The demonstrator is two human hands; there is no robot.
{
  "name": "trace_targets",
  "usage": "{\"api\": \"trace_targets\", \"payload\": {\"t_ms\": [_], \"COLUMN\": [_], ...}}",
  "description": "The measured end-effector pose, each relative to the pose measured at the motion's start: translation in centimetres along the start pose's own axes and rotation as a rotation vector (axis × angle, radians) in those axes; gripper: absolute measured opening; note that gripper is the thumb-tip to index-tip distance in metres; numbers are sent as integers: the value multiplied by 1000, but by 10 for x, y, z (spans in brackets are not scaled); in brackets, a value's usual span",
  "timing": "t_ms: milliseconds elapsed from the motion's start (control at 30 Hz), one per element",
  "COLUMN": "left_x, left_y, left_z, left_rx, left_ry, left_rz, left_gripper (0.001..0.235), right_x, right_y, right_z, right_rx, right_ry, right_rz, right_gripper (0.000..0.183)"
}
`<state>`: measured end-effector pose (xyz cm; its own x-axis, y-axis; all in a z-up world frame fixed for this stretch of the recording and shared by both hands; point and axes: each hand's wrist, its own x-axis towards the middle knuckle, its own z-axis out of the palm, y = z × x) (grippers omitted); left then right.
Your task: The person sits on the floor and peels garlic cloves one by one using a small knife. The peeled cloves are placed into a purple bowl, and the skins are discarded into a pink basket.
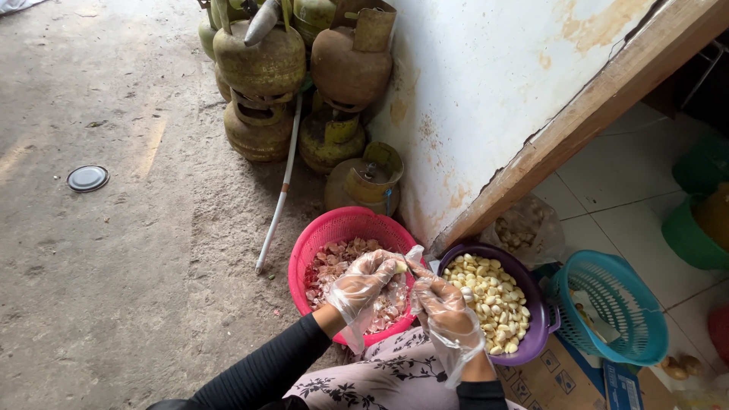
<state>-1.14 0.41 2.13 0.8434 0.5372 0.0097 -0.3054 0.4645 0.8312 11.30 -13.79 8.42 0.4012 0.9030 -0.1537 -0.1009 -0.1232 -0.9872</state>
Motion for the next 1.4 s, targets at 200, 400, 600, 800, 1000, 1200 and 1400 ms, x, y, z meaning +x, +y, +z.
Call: {"api": "trace_targets", "payload": {"t_ms": [200, 400, 600, 800, 1000, 1200, 1400], "left_x": [-1, -5, -4, -8, -13, -14, -11], "left_y": [7, 4, -2, 6, 18, 17, 8], "left_z": [2, 4, 9, 10, 17, 18, 25], "left_rx": [-182, -156, -109, -142, -253, -119, -107], "left_ry": [-75, -30, 16, -28, -24, -45, -6], "left_rz": [-63, -48, 10, -2, -70, 10, 108], "left_gripper": [21, 20, 20, 24, 22, 22, 24], "right_x": [-14, -7, -1, -12, -13, -18, -19], "right_y": [-25, -9, -7, -17, -25, -27, -32], "right_z": [9, 6, 4, 6, 4, 14, 20], "right_rx": [13, 162, 7, 125, 193, 114, 37], "right_ry": [41, -57, -19, 79, 13, 12, 93], "right_rz": [61, -23, -68, 77, 122, 41, 67], "right_gripper": [47, 48, 47, 47, 51, 49, 45]}}
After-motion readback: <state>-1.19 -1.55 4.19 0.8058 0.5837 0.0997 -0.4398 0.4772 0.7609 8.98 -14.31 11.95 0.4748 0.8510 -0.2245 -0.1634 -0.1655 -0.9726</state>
